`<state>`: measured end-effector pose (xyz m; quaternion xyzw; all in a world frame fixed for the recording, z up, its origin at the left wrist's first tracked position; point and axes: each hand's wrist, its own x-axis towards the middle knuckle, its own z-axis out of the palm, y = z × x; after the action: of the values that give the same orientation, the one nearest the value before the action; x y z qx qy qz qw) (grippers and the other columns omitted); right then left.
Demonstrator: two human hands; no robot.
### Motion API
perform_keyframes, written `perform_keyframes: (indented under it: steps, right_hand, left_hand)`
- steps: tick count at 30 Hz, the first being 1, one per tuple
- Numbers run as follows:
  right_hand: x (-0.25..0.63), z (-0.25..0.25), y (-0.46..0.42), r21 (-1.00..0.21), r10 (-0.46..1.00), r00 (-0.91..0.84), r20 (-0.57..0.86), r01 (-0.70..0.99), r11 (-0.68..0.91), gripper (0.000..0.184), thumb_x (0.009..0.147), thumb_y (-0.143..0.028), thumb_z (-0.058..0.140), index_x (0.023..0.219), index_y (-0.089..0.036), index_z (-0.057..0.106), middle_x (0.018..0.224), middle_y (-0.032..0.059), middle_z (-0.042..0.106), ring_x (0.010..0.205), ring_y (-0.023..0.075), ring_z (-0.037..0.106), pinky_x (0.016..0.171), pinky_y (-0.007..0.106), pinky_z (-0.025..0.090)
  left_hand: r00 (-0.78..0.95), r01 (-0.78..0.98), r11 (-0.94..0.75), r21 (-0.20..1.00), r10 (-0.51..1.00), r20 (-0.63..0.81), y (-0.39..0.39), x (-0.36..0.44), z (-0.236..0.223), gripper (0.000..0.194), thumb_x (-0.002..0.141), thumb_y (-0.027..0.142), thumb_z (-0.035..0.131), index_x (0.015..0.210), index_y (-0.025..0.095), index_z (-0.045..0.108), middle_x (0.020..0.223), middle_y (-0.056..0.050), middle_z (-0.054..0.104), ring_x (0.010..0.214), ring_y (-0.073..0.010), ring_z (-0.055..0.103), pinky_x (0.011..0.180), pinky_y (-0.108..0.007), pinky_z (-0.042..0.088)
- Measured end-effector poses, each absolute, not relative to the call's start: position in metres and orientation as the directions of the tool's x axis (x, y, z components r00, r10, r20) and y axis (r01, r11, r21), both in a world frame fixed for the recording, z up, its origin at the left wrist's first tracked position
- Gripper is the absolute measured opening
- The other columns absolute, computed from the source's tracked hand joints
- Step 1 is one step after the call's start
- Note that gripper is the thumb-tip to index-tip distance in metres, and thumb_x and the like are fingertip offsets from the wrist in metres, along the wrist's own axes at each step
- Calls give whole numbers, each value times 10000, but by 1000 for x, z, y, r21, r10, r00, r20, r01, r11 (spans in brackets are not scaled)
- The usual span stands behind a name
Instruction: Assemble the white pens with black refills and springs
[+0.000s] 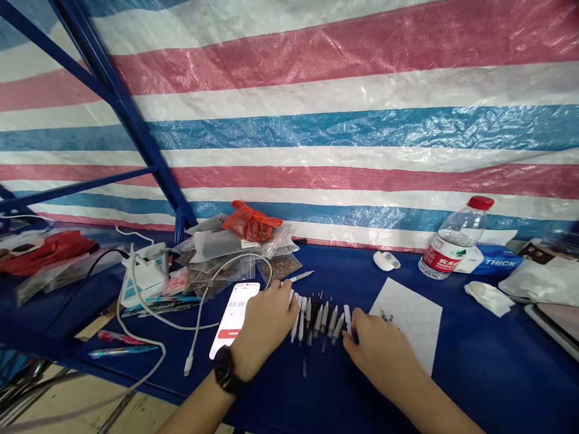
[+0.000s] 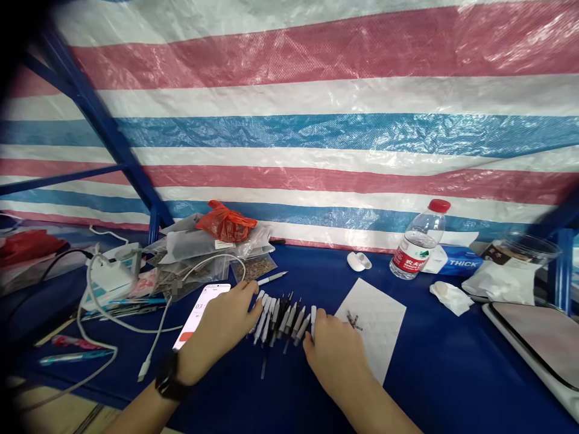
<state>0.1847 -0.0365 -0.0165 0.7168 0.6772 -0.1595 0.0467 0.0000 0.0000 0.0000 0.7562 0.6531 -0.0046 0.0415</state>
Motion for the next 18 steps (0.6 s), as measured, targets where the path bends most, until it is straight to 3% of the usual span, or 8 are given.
perform_keyframes:
  steps: [4, 12, 16, 18]
  right_hand:
    - [186, -12, -34, -163, 947, 55, -315, 980, -111, 185, 993, -190, 488, 1104, -130, 624, 1031, 171, 753, 985, 342, 730, 675, 333, 402]
    - [190, -11, -24, -151, 952, 13, -304, 987, -62, 181, 950, -182, 505, 1022, -111, 655, 1060, 193, 720, 1008, 347, 700, 683, 340, 369]
    - [201, -5, -21, -343, 972, 14, -232, 935, -95, 133, 922, -271, 564, 845, -175, 613, 895, 105, 715, 851, 263, 672, 648, 315, 353]
    - [208, -3, -19, -490, 974, -12, -226, 865, -103, 169, 909, -303, 579, 780, -195, 574, 809, 56, 687, 766, 214, 633, 630, 296, 351]
  left_hand:
    - [162, 987, -162, 15, 969, -188, 20, 2, -10, 322, 962, 142, 418, 1208, 107, 623, 1123, -201, 716, 1069, -354, 707, 791, -376, 506]
    - [162, 986, -154, 60, 973, -163, 27, -4, -9, 146, 904, 209, 512, 945, 159, 643, 949, -149, 713, 944, -316, 704, 679, -323, 435]
    - [133, 984, -123, 130, 989, -70, 21, -10, -1, 143, 961, 234, 446, 942, 184, 579, 883, -103, 677, 883, -290, 667, 655, -315, 380]
    - [161, 960, -152, 236, 987, -22, 20, -10, 2, 144, 990, 227, 405, 919, 201, 527, 808, -54, 631, 791, -249, 628, 647, -307, 356]
